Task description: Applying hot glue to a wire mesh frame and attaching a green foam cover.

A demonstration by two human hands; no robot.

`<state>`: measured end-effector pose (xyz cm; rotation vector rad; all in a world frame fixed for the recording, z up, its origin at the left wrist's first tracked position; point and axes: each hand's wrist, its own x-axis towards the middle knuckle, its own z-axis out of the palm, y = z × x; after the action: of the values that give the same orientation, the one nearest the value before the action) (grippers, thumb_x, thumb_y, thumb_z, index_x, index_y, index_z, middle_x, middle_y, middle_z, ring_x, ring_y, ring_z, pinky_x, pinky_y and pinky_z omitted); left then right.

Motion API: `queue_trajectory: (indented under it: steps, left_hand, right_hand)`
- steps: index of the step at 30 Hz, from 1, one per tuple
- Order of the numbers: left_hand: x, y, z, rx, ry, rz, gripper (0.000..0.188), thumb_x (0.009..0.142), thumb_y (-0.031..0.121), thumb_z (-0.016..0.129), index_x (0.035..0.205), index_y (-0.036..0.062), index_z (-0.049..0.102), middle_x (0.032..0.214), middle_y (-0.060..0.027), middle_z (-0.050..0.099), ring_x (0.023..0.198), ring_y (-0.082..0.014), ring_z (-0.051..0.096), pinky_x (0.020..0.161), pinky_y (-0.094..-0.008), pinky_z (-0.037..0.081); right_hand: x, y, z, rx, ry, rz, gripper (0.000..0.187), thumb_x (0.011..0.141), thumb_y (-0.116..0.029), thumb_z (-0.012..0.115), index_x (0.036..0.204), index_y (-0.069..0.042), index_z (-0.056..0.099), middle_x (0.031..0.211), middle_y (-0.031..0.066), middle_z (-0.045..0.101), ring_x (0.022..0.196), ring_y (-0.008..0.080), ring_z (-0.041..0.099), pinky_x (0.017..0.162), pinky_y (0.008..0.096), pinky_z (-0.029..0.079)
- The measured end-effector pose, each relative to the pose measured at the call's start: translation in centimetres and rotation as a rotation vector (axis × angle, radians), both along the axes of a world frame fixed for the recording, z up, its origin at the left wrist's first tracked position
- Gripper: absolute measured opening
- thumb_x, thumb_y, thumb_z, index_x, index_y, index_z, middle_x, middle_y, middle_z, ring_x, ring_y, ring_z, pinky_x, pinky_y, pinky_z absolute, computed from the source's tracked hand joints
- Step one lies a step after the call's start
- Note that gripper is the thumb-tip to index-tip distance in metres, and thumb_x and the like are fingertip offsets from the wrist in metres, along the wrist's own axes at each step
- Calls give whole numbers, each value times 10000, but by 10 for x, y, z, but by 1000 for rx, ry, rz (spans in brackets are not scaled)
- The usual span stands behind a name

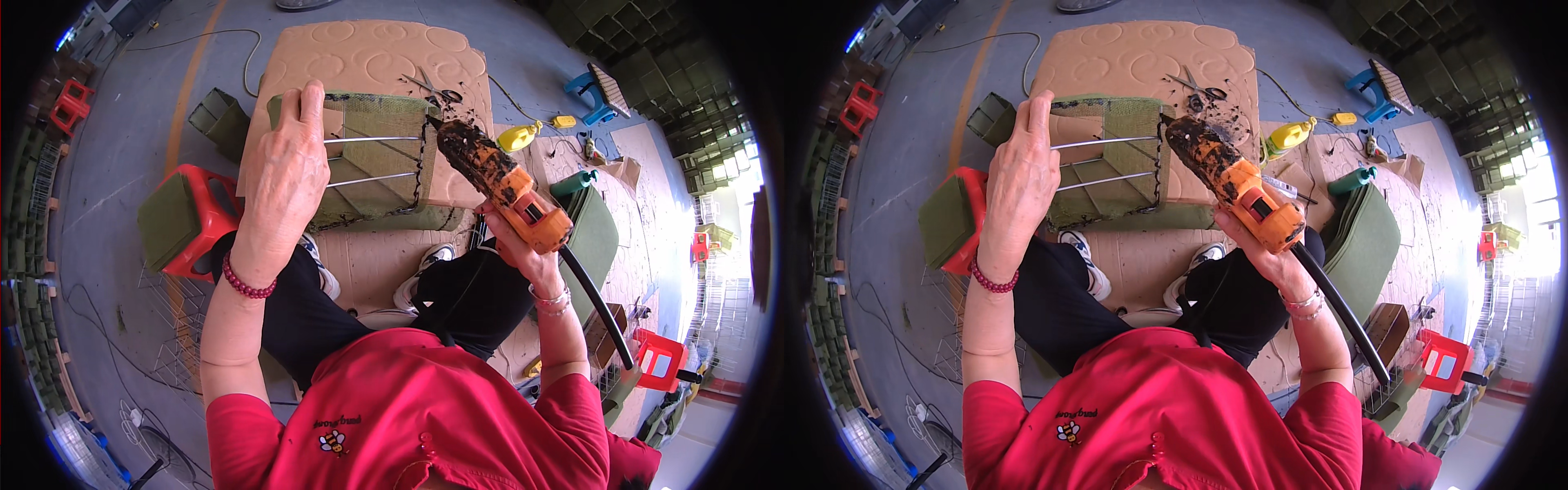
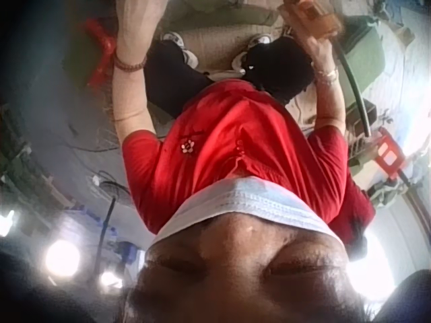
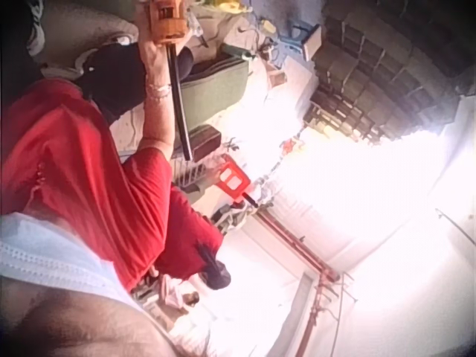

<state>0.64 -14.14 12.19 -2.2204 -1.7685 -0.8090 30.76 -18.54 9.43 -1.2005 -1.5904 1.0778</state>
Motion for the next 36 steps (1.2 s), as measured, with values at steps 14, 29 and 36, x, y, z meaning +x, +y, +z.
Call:
queue_trajectory:
  steps: [14, 29, 36]
  left_hand:
    - [0, 5, -1, 6, -14, -16, 394, 823, -113, 543, 1178, 7, 422, 1044, -205, 556, 743, -397, 671, 639, -438, 588]
    - [0, 14, 8, -136, -39, -6, 535, 797, -86, 557, 1293, 28, 390, 1240, -215, 542, 842, -433, 662, 759, -492, 565]
    - [0, 31, 9, -93, 0, -59, 458, 817, -78, 550, 1252, -6, 424, 1138, -221, 568, 921, -411, 644, 798, -461, 549]
  right_hand:
    - [-4, -1, 2, -86, -75, -115, 244, 871, -79, 740, 1090, -40, 641, 950, -2, 660, 891, 87, 612, 797, 259, 502]
    - [-3, 16, 4, -10, -174, -120, 265, 873, -130, 756, 1093, -20, 658, 925, 16, 688, 851, 99, 647, 766, 265, 525]
    - [-5, 25, 1, -32, -140, -143, 256, 880, -127, 747, 1084, -7, 652, 905, 22, 677, 813, 98, 632, 716, 260, 507]
